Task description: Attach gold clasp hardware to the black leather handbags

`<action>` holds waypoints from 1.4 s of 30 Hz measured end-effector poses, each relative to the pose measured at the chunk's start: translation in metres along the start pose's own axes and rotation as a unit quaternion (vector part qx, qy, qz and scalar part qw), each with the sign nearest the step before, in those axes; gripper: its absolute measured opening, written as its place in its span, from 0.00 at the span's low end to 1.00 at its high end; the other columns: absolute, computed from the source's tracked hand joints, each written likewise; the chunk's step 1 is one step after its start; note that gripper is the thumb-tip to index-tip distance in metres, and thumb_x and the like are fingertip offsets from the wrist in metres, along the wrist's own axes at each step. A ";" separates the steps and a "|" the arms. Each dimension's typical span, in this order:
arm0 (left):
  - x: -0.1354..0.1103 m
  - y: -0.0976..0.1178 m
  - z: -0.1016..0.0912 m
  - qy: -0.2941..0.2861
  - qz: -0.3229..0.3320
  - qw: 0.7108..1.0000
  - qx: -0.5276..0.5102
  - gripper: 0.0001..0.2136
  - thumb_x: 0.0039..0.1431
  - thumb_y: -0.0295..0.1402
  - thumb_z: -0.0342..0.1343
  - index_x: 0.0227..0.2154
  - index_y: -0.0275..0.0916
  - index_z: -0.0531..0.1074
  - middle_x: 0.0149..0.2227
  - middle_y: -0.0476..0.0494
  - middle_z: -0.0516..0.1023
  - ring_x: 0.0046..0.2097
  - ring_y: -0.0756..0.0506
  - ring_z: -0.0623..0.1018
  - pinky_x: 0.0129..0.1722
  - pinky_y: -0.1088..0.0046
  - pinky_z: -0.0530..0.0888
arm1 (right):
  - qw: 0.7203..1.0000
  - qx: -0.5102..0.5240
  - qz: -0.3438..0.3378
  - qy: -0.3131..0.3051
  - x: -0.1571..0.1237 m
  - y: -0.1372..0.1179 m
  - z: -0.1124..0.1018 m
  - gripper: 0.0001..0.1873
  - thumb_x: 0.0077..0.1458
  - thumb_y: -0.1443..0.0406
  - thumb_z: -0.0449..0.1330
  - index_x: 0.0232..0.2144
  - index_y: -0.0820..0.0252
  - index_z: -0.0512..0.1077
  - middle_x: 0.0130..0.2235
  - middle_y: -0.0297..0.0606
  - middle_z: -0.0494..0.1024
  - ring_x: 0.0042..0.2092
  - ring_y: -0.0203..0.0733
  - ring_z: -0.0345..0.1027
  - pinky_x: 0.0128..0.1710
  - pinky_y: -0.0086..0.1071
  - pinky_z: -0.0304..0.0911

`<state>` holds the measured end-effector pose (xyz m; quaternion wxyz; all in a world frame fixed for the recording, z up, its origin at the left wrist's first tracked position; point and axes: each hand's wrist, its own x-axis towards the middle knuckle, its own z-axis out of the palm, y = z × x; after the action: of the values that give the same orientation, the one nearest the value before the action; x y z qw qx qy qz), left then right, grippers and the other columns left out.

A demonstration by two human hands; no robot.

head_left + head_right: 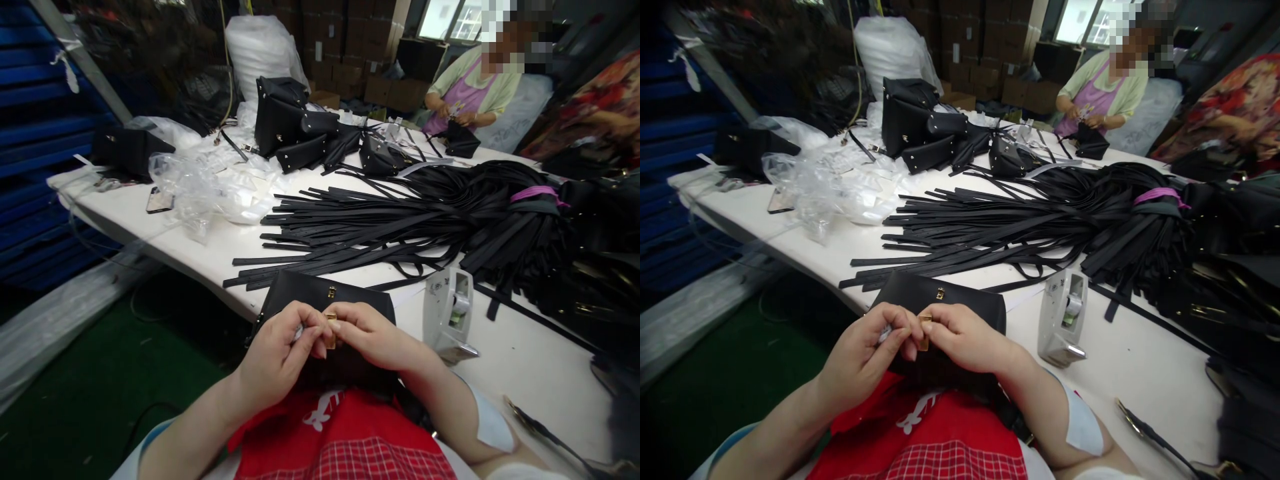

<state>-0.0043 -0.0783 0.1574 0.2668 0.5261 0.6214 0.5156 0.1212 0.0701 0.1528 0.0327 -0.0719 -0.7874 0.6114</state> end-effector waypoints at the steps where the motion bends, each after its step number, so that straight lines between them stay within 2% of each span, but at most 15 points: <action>1: 0.000 -0.001 0.001 0.002 -0.009 1.000 -0.002 0.06 0.66 0.29 0.45 0.34 0.40 0.66 0.28 0.49 0.73 0.28 0.51 0.75 0.30 0.75 0.73 | 1.000 -0.017 0.001 -0.008 -0.001 -0.001 -0.001 0.10 0.62 0.63 0.51 0.33 0.62 0.70 0.31 0.33 0.72 0.33 0.34 0.64 0.34 0.26 0.59; 4: -0.003 -0.001 0.002 0.002 -0.002 1.000 0.008 0.07 0.66 0.29 0.46 0.32 0.40 0.65 0.27 0.49 0.72 0.28 0.51 0.74 0.31 0.75 0.72 | 0.999 -0.038 0.003 -0.001 -0.001 -0.001 -0.001 0.11 0.62 0.63 0.51 0.31 0.62 0.70 0.30 0.33 0.72 0.32 0.34 0.64 0.34 0.26 0.59; 7: -0.011 0.009 -0.003 0.006 0.050 0.999 -0.016 0.05 0.66 0.27 0.45 0.34 0.40 0.63 0.28 0.49 0.71 0.29 0.50 0.73 0.33 0.72 0.72 | 0.999 0.008 0.011 0.039 0.002 0.002 0.002 0.16 0.64 0.60 0.48 0.30 0.62 0.70 0.28 0.34 0.74 0.31 0.35 0.66 0.34 0.27 0.61; 11: -0.016 0.026 -0.015 0.109 0.111 0.986 -0.068 0.05 0.65 0.25 0.44 0.38 0.42 0.61 0.28 0.51 0.69 0.28 0.51 0.73 0.29 0.74 0.72 | 0.988 0.139 0.045 0.052 0.006 0.007 0.007 0.17 0.63 0.56 0.48 0.32 0.61 0.69 0.29 0.38 0.78 0.31 0.37 0.70 0.36 0.30 0.64; 13: -0.010 0.027 -0.020 0.151 0.093 0.984 0.019 0.04 0.64 0.26 0.48 0.39 0.41 0.63 0.28 0.51 0.69 0.27 0.51 0.72 0.27 0.76 0.70 | 0.983 0.172 0.047 0.042 0.006 0.009 0.009 0.17 0.62 0.55 0.49 0.31 0.62 0.68 0.29 0.38 0.78 0.31 0.37 0.70 0.35 0.30 0.64; 15: 0.000 0.024 -0.021 0.119 0.056 0.980 0.152 0.03 0.61 0.29 0.53 0.38 0.41 0.68 0.28 0.50 0.71 0.28 0.50 0.72 0.28 0.75 0.68 | 0.984 0.165 0.038 0.047 0.006 0.010 0.010 0.18 0.62 0.55 0.50 0.29 0.62 0.69 0.26 0.37 0.77 0.29 0.36 0.68 0.33 0.28 0.63; 17: 0.010 0.018 -0.018 0.041 0.026 0.969 0.244 0.05 0.59 0.31 0.57 0.38 0.41 0.72 0.27 0.51 0.71 0.29 0.50 0.71 0.29 0.74 0.68 | 0.987 0.144 0.034 0.062 0.006 0.011 0.010 0.19 0.61 0.55 0.51 0.26 0.62 0.68 0.24 0.34 0.73 0.27 0.34 0.64 0.30 0.27 0.60; 19: 0.017 0.012 -0.013 -0.014 0.011 0.964 0.266 0.08 0.58 0.32 0.58 0.40 0.41 0.74 0.26 0.51 0.70 0.29 0.49 0.71 0.30 0.74 0.68 | 0.991 0.115 0.028 0.069 0.005 0.013 0.009 0.19 0.62 0.55 0.50 0.26 0.62 0.68 0.24 0.32 0.70 0.27 0.33 0.61 0.29 0.26 0.58; 23: 0.021 0.008 -0.005 -0.040 -0.012 0.963 0.268 0.09 0.58 0.29 0.57 0.42 0.41 0.75 0.28 0.51 0.72 0.31 0.49 0.73 0.33 0.73 0.68 | 0.997 0.077 0.013 0.027 0.001 0.014 0.005 0.18 0.64 0.57 0.48 0.29 0.62 0.68 0.28 0.33 0.69 0.31 0.34 0.61 0.33 0.27 0.59; 26: 0.020 0.008 -0.005 -0.049 -0.014 0.963 0.265 0.08 0.58 0.28 0.58 0.41 0.41 0.76 0.28 0.50 0.73 0.32 0.49 0.73 0.34 0.74 0.69 | 0.997 0.081 0.015 -0.012 -0.004 0.012 0.001 0.13 0.62 0.60 0.50 0.35 0.63 0.70 0.32 0.34 0.70 0.33 0.35 0.63 0.34 0.28 0.61; 29: 0.020 0.007 -0.005 -0.044 0.000 0.964 0.261 0.07 0.59 0.28 0.57 0.39 0.41 0.77 0.29 0.50 0.74 0.32 0.50 0.74 0.33 0.75 0.69 | 0.998 0.060 0.011 -0.020 -0.006 0.010 -0.001 0.11 0.61 0.64 0.50 0.38 0.62 0.70 0.34 0.35 0.72 0.33 0.35 0.64 0.34 0.28 0.61; 33: 0.018 0.005 -0.002 -0.035 0.035 0.953 0.300 0.09 0.64 0.29 0.50 0.34 0.40 0.76 0.30 0.48 0.73 0.33 0.49 0.74 0.33 0.74 0.68 | 0.999 0.041 0.014 -0.034 -0.006 0.011 0.001 0.09 0.57 0.69 0.51 0.37 0.61 0.71 0.33 0.33 0.73 0.33 0.34 0.64 0.34 0.26 0.61; 36: 0.017 0.005 0.000 -0.035 0.048 0.934 0.353 0.10 0.65 0.29 0.47 0.31 0.38 0.73 0.30 0.47 0.71 0.32 0.48 0.72 0.32 0.71 0.67 | 0.999 -0.011 0.029 -0.009 -0.006 0.010 0.004 0.08 0.56 0.71 0.52 0.33 0.62 0.71 0.30 0.32 0.73 0.32 0.34 0.64 0.33 0.26 0.60; 38: 0.017 0.005 0.000 -0.015 0.047 0.931 0.361 0.10 0.65 0.29 0.47 0.31 0.38 0.71 0.30 0.47 0.71 0.32 0.47 0.72 0.33 0.70 0.67 | 0.999 0.011 0.033 -0.005 -0.006 0.009 0.005 0.10 0.56 0.71 0.51 0.34 0.62 0.72 0.31 0.33 0.75 0.33 0.35 0.67 0.34 0.27 0.62; 42: 0.019 0.003 -0.005 0.035 0.029 0.943 0.331 0.09 0.65 0.30 0.47 0.30 0.38 0.70 0.30 0.47 0.71 0.33 0.48 0.72 0.36 0.70 0.67 | 0.992 0.113 0.058 -0.020 -0.008 0.009 0.008 0.14 0.57 0.71 0.50 0.43 0.62 0.72 0.33 0.37 0.79 0.37 0.38 0.73 0.38 0.29 0.66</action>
<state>-0.0136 -0.0631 0.1659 0.0406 0.5840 0.7503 0.3071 0.1287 0.0633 0.1428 -0.0106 -0.1013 -0.7084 0.6985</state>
